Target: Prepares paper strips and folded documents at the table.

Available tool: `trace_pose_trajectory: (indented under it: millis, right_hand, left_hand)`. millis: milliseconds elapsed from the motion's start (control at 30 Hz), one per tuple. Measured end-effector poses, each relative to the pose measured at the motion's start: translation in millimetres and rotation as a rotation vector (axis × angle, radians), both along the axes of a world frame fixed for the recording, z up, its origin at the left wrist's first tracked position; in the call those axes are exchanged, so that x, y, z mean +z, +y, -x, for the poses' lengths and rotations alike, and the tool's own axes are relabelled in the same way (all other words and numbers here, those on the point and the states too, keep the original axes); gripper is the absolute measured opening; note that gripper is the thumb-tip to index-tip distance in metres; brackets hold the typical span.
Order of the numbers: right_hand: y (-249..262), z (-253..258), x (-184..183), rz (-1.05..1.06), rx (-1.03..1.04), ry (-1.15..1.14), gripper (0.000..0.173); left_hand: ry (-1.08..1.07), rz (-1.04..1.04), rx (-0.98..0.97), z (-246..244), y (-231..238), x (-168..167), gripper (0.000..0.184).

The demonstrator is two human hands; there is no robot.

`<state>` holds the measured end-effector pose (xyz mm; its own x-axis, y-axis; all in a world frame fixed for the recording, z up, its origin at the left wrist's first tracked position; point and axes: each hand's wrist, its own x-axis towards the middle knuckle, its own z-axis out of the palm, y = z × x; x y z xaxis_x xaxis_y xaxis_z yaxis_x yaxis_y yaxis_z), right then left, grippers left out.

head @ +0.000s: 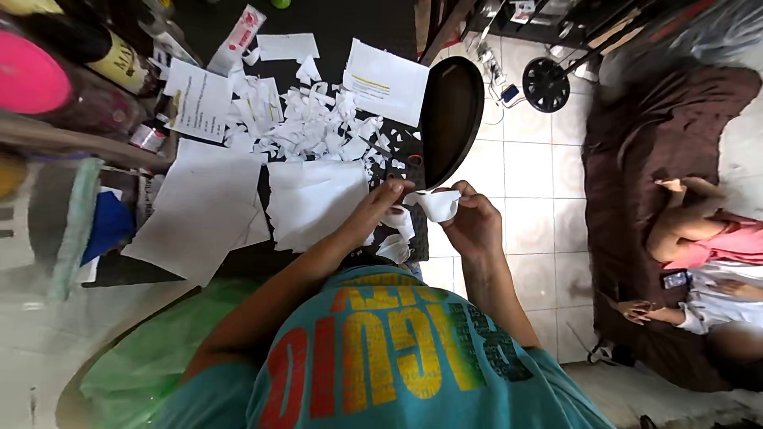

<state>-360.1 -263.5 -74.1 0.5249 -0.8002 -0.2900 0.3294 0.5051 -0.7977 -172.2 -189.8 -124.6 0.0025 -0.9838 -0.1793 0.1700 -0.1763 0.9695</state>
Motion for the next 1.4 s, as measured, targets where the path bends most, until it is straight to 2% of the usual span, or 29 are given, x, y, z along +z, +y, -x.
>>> trace_pose_trajectory:
  millis: [67,100,167,267,367,433,533,667,767,867,1000,1100,1267,1400]
  right_hand:
    - [3,-7,-10,-0.047,0.047,-0.016,0.022]
    - [5,-10,-15,-0.064,0.06,-0.01,0.022]
    - [9,-16,-26,-0.102,0.076,0.017,0.022]
    - [15,-24,-40,-0.146,0.11,0.096,0.021]
    - [21,-38,-49,-0.075,0.202,0.177,0.017]
    - [25,-52,-48,0.044,0.258,0.242,0.016]
    - [29,-74,-47,0.255,0.296,0.364,0.025]
    - [25,-105,-45,0.494,0.302,0.566,0.024]
    - [17,-121,-51,0.613,0.331,0.593,0.022]
    - [18,-126,-49,0.659,0.386,0.587,0.02]
    - [32,-114,-51,0.613,0.467,0.644,0.018]
    - [34,-111,-57,0.62,0.419,0.718,0.016]
    - [19,-120,-57,0.737,0.287,0.786,0.019]
    - [11,-123,-66,0.755,0.231,0.815,0.019]
  left_hand:
    - [0.21,-0.061,-0.002,0,11,8,0.051]
    - [0.215,-0.078,0.01,-3,19,10,0.042]
    - [0.159,-0.07,0.045,-13,38,-7,0.024]
    - [0.06,-0.037,0.064,-36,67,-38,0.019]
    - [-0.059,-0.055,0.128,-51,78,-30,0.012]
    - [-0.179,-0.134,0.223,-53,75,-6,0.006]
    - [-0.354,-0.185,0.297,-65,75,7,0.009]
    - [-0.5,-0.213,0.384,-83,71,1,0.016]
    - [-0.581,-0.261,0.383,-98,69,2,0.019]
    - [-0.595,-0.283,0.356,-106,79,4,0.017]
    - [-0.492,-0.316,0.364,-102,99,-3,0.014]
    - [-0.456,-0.302,0.384,-98,97,-10,0.015]
    - [-0.644,-0.213,0.399,-104,66,-6,0.02]
    - [-0.745,-0.22,0.359,-109,48,-8,0.019]
